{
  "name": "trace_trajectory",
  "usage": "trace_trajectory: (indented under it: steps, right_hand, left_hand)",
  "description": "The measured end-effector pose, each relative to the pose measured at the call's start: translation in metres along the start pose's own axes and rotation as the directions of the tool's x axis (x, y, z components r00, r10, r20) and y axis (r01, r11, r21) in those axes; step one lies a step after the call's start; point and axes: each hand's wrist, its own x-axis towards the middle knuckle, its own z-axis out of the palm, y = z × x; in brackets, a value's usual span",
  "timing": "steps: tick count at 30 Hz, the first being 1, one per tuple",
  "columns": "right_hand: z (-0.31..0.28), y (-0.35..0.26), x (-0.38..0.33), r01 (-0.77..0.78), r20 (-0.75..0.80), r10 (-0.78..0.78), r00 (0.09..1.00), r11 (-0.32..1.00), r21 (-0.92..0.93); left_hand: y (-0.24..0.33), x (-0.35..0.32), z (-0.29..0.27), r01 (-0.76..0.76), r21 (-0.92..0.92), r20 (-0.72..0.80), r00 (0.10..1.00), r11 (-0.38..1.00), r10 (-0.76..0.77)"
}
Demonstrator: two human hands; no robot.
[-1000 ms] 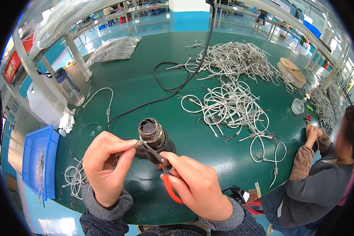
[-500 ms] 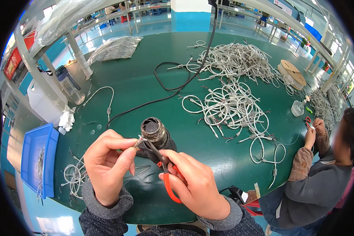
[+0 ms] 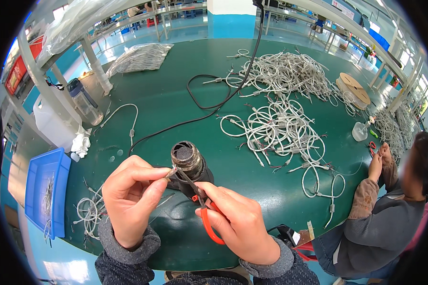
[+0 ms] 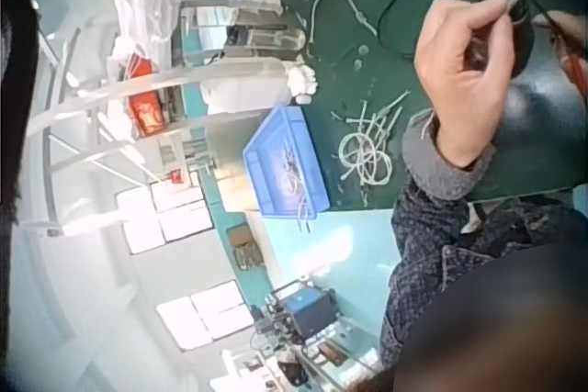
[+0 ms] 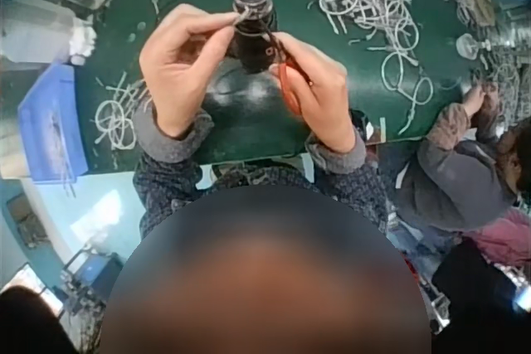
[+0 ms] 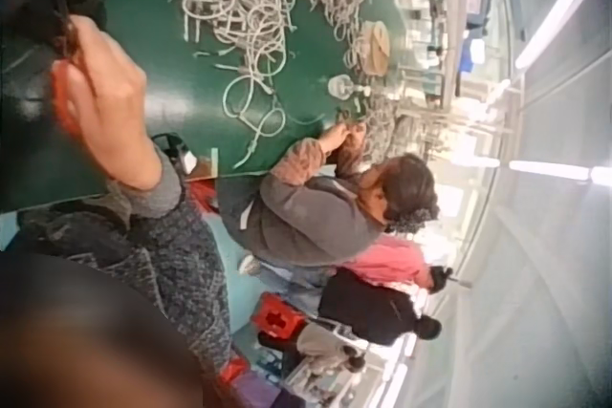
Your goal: The person is assembling electronic cables by preparing wires and applying heat-shrink tubing using a heat gun.
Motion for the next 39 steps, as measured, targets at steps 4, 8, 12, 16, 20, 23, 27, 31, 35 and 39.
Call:
trace_trajectory:
  steps: [4, 8, 12, 16, 20, 23, 27, 31, 35, 39]
  right_hand:
    - [-0.002, 0.001, 0.001, 0.005, 0.034, -0.004, 0.999, 0.999, -0.031]
    - [-0.003, 0.000, 0.001, 0.006, 0.036, -0.005, 0.999, 0.999, -0.034]
    - [-0.005, -0.001, 0.001, 0.012, 0.058, -0.008, 0.998, 0.997, -0.078]
    - [0.002, 0.000, 0.002, -0.016, 0.005, 0.016, 1.000, 1.000, 0.026]
    - [-0.005, 0.000, -0.002, -0.040, -0.037, 0.038, 0.999, 0.998, -0.044]
    - [-0.017, 0.001, -0.006, 0.002, -0.124, -0.018, 0.992, 0.992, -0.129]
    - [-0.032, 0.007, -0.024, 0.033, -0.007, -0.036, 0.999, 0.951, -0.306]
    - [-0.030, 0.044, -0.052, 0.108, 0.177, -0.017, 0.984, 0.850, -0.516]
    - [-0.021, 0.080, -0.060, 0.150, 0.212, -0.003, 0.977, 0.715, -0.683]
    - [-0.016, 0.057, -0.051, 0.159, 0.048, -0.160, 0.986, 0.817, -0.554]
  left_hand:
    - [-0.002, 0.000, 0.001, -0.014, 0.016, -0.037, 0.999, 1.000, 0.015]
    - [-0.001, 0.001, 0.002, 0.006, 0.013, -0.045, 0.999, 1.000, -0.006]
    - [0.001, 0.001, -0.001, 0.013, 0.026, 0.006, 1.000, 1.000, -0.013]
    - [0.007, 0.001, 0.002, 0.084, -0.009, -0.012, 0.996, 0.996, -0.084]
    - [0.002, 0.001, 0.000, 0.063, 0.009, -0.034, 0.997, 0.998, -0.063]
    - [0.003, 0.002, -0.008, 0.020, 0.068, -0.006, 1.000, 0.998, -0.019]
    - [0.004, 0.000, -0.010, -0.022, 0.145, 0.087, 0.996, 0.989, 0.010]
    - [0.014, -0.009, -0.013, -0.030, 0.220, 0.098, 0.995, 0.975, 0.009]
    - [0.006, -0.024, -0.010, 0.011, 0.197, 0.097, 0.995, 0.980, -0.031]
    - [0.003, -0.043, -0.002, 0.090, 0.141, 0.112, 0.988, 0.986, -0.106]
